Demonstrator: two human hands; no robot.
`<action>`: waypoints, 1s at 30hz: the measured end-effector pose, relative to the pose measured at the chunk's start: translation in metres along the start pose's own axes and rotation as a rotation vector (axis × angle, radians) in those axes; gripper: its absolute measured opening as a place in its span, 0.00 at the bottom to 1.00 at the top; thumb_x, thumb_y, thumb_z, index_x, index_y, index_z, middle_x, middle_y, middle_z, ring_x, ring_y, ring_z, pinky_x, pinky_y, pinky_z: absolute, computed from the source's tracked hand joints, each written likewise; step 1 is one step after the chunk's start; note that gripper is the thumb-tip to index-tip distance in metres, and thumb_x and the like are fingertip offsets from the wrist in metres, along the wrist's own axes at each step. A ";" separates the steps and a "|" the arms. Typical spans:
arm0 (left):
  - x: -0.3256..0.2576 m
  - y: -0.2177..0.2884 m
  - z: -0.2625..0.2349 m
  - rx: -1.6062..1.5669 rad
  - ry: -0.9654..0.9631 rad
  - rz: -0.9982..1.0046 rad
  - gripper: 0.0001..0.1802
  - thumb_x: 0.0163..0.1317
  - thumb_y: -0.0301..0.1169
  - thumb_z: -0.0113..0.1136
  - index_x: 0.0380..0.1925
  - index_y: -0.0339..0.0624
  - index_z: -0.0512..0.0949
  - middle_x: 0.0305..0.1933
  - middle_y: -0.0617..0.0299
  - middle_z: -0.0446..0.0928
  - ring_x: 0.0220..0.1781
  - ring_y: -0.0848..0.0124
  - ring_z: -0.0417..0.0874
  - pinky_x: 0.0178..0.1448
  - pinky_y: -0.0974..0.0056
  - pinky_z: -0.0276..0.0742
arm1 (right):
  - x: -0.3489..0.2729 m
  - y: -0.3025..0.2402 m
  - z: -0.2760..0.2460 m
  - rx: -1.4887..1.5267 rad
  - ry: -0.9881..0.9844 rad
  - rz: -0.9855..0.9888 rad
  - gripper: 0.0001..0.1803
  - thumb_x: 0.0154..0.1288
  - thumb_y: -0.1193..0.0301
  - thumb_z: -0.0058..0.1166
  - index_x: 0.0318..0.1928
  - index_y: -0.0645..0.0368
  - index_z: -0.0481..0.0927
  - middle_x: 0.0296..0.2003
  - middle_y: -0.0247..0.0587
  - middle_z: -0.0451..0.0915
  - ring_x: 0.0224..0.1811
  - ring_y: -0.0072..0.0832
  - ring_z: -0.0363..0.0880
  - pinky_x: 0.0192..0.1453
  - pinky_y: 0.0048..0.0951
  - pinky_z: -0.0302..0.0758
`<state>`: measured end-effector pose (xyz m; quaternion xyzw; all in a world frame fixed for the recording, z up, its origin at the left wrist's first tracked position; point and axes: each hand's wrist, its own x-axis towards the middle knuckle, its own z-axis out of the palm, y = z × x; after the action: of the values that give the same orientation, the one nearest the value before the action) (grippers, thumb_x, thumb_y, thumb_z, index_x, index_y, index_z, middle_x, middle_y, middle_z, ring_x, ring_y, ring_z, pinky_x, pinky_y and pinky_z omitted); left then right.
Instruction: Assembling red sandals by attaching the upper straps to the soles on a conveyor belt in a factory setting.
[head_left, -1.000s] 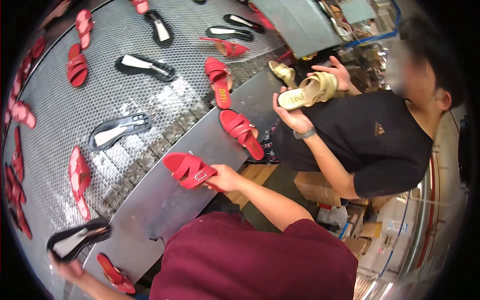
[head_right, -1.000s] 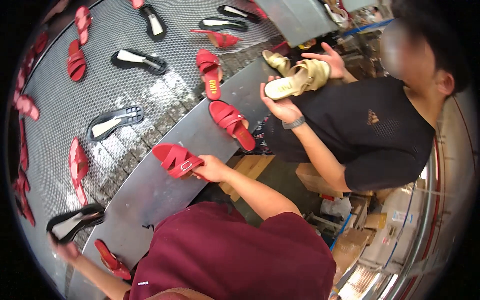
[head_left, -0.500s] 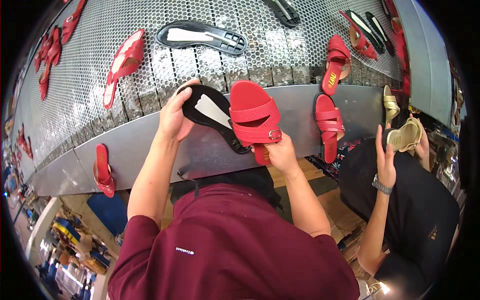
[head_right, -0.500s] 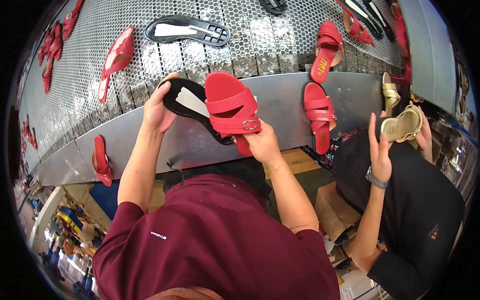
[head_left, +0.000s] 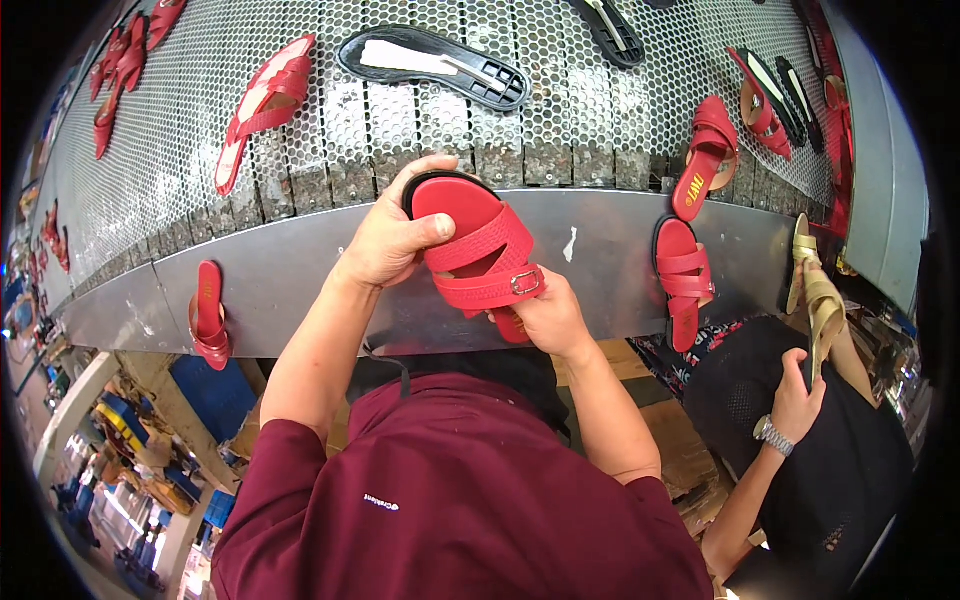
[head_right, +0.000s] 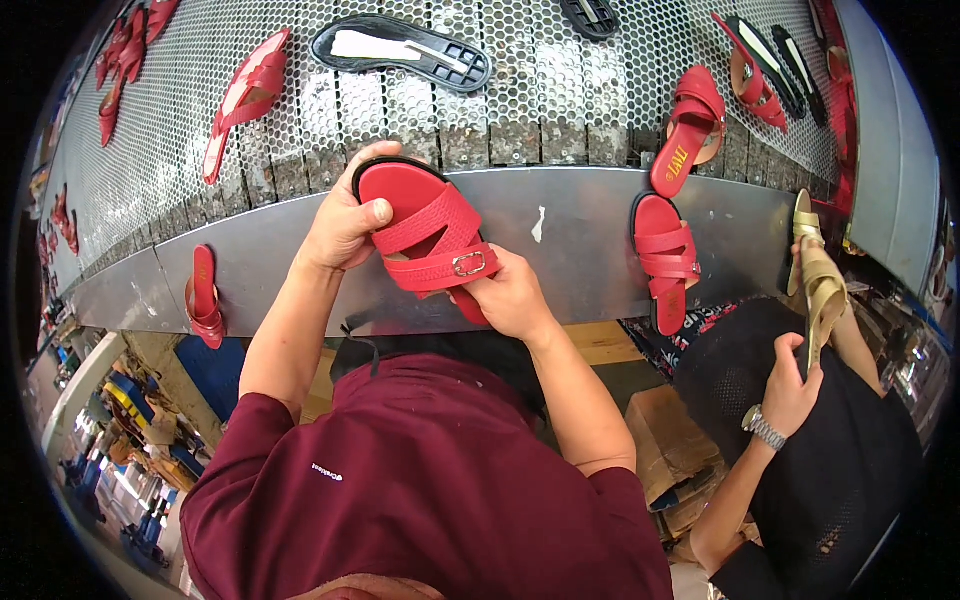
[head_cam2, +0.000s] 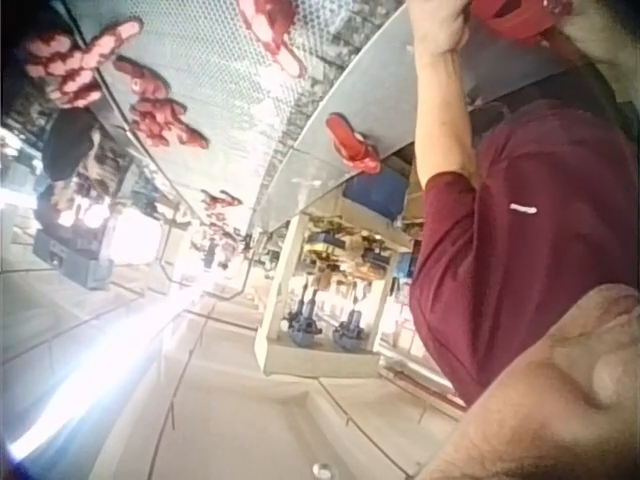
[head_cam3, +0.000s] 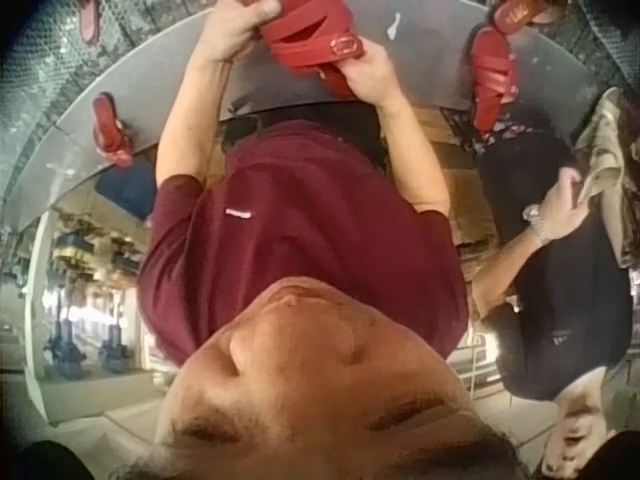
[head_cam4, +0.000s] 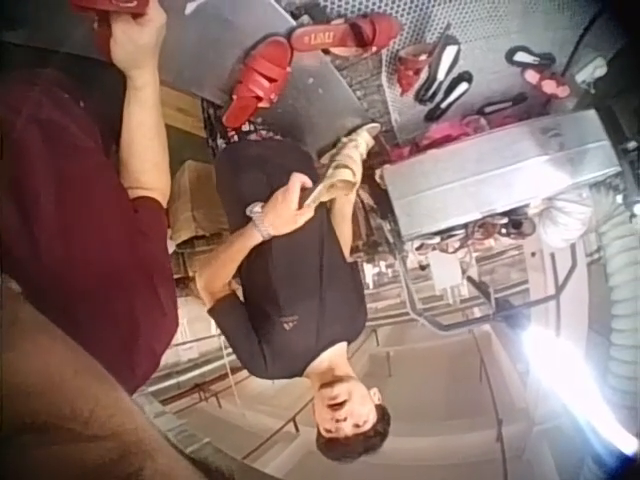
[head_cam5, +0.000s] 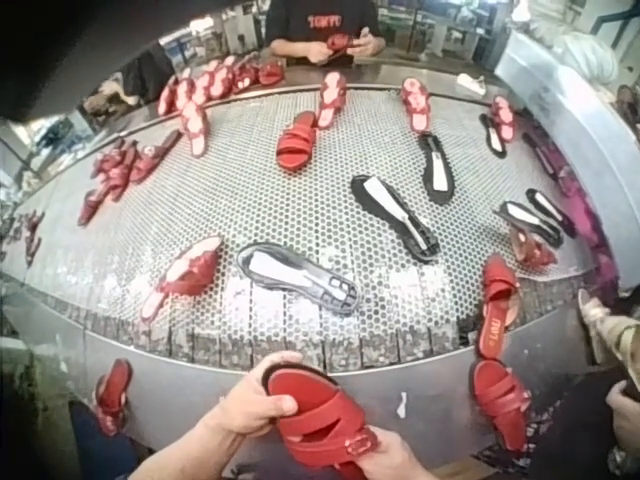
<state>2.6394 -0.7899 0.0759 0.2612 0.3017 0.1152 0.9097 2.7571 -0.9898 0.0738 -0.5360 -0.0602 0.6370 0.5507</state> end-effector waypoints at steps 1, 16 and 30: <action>0.000 -0.002 0.001 0.019 0.007 -0.003 0.39 0.52 0.27 0.74 0.63 0.41 0.65 0.53 0.58 0.76 0.54 0.67 0.79 0.61 0.60 0.75 | 0.001 0.002 -0.002 -0.033 -0.002 0.000 0.07 0.68 0.76 0.55 0.44 0.65 0.78 0.34 0.37 0.83 0.34 0.21 0.80 0.39 0.25 0.77; 0.007 -0.010 0.018 0.080 0.094 -0.045 0.26 0.63 0.27 0.64 0.60 0.42 0.68 0.49 0.62 0.77 0.49 0.73 0.79 0.57 0.64 0.76 | 0.001 -0.004 -0.019 -0.033 -0.013 0.029 0.07 0.68 0.74 0.55 0.44 0.65 0.78 0.34 0.36 0.83 0.34 0.20 0.80 0.39 0.25 0.77; 0.002 0.008 0.044 0.744 0.219 -0.033 0.19 0.60 0.26 0.65 0.52 0.37 0.77 0.45 0.60 0.81 0.45 0.76 0.81 0.52 0.68 0.78 | 0.002 -0.003 -0.033 -0.141 0.000 0.064 0.08 0.67 0.71 0.57 0.41 0.64 0.79 0.32 0.34 0.83 0.33 0.17 0.78 0.38 0.23 0.75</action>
<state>2.6674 -0.8005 0.1098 0.5546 0.4223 0.0106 0.7169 2.7840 -1.0045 0.0608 -0.5752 -0.0878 0.6484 0.4910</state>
